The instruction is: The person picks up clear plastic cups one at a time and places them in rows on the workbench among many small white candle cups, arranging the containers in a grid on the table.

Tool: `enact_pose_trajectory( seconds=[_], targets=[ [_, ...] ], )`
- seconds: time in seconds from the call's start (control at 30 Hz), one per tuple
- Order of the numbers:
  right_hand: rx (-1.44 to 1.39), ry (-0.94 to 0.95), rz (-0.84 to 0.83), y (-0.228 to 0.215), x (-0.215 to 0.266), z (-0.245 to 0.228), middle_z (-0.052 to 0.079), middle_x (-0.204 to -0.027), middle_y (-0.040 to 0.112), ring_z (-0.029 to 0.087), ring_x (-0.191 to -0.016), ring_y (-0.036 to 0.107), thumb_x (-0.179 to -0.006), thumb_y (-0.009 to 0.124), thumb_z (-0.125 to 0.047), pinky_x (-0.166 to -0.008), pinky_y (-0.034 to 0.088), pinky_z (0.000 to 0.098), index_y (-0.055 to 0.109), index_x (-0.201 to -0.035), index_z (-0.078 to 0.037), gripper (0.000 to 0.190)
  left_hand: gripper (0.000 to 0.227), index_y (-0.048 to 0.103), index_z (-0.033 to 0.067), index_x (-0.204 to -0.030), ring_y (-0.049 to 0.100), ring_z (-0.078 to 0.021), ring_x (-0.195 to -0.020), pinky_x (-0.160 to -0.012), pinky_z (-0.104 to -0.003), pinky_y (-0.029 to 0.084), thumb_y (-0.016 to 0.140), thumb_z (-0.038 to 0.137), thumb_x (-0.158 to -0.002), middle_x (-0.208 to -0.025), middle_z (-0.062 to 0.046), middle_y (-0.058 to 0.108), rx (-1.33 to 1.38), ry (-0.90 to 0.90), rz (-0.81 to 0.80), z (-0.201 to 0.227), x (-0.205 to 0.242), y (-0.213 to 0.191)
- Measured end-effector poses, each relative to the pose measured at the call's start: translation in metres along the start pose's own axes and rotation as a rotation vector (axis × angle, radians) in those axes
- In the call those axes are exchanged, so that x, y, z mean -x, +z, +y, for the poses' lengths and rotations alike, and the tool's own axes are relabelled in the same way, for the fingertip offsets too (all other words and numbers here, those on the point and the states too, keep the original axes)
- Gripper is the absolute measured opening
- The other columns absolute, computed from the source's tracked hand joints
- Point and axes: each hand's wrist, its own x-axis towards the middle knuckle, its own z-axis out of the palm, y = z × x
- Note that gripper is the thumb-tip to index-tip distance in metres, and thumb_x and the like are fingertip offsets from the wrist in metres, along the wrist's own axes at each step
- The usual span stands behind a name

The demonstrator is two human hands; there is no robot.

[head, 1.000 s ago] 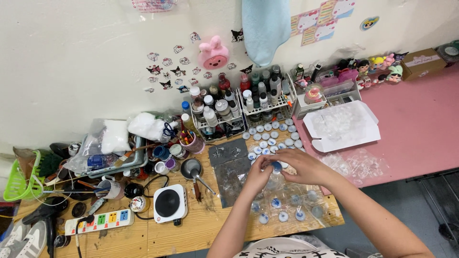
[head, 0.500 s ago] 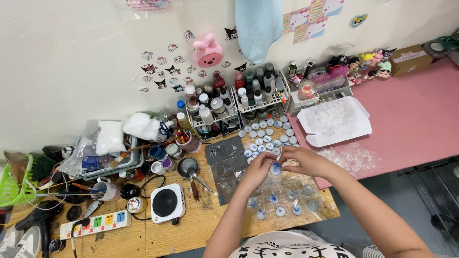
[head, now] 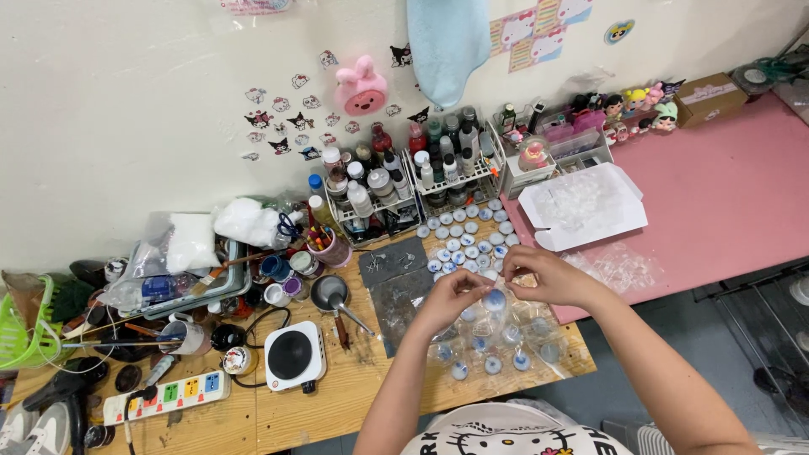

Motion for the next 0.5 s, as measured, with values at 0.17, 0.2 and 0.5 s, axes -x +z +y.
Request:
enact_pose_trajectory(
  seconds=[0.17, 0.2, 0.5],
  targets=[
    [-0.131, 0.077, 0.156, 0.017, 0.011, -0.010, 0.005, -0.126, 0.057, 0.019, -0.109, 0.066, -0.078, 0.079, -0.011, -0.088, 0.059, 0.0339, 0.062, -0.102, -0.005, 0.031, 0.015, 0.067, 0.0020, -0.099, 0.072, -0.0129, -0.101, -0.090, -0.030, 0.058, 0.074, 0.015, -0.096, -0.111, -0.006, 0.077, 0.005, 0.010, 0.049, 0.001, 0.005, 0.005],
    [-0.269, 0.206, 0.234, 0.022, 0.014, -0.013, 0.002, -0.142, 0.050, 0.016, -0.116, 0.065, -0.077, 0.082, -0.014, -0.089, 0.060, 0.0327, 0.058, -0.112, -0.007, 0.044, 0.015, 0.068, 0.0025, -0.100, 0.072, -0.0125, -0.098, -0.088, -0.029, 0.058, 0.074, 0.016, -0.095, -0.109, -0.006, 0.077, -0.038, 0.008, 0.076, 0.005, 0.007, 0.007],
    [-0.727, 0.403, 0.457, 0.062, 0.036, 0.048, 0.015, -0.105, 0.079, 0.023, -0.098, 0.078, -0.095, 0.071, -0.012, -0.082, 0.065, 0.0368, 0.070, -0.117, 0.006, 0.028, 0.013, 0.072, 0.0038, -0.098, 0.070, -0.0099, -0.084, -0.071, -0.026, 0.057, 0.076, 0.015, -0.093, -0.095, -0.005, 0.077, -0.109, -0.023, 0.251, 0.033, 0.016, 0.018]
  ],
)
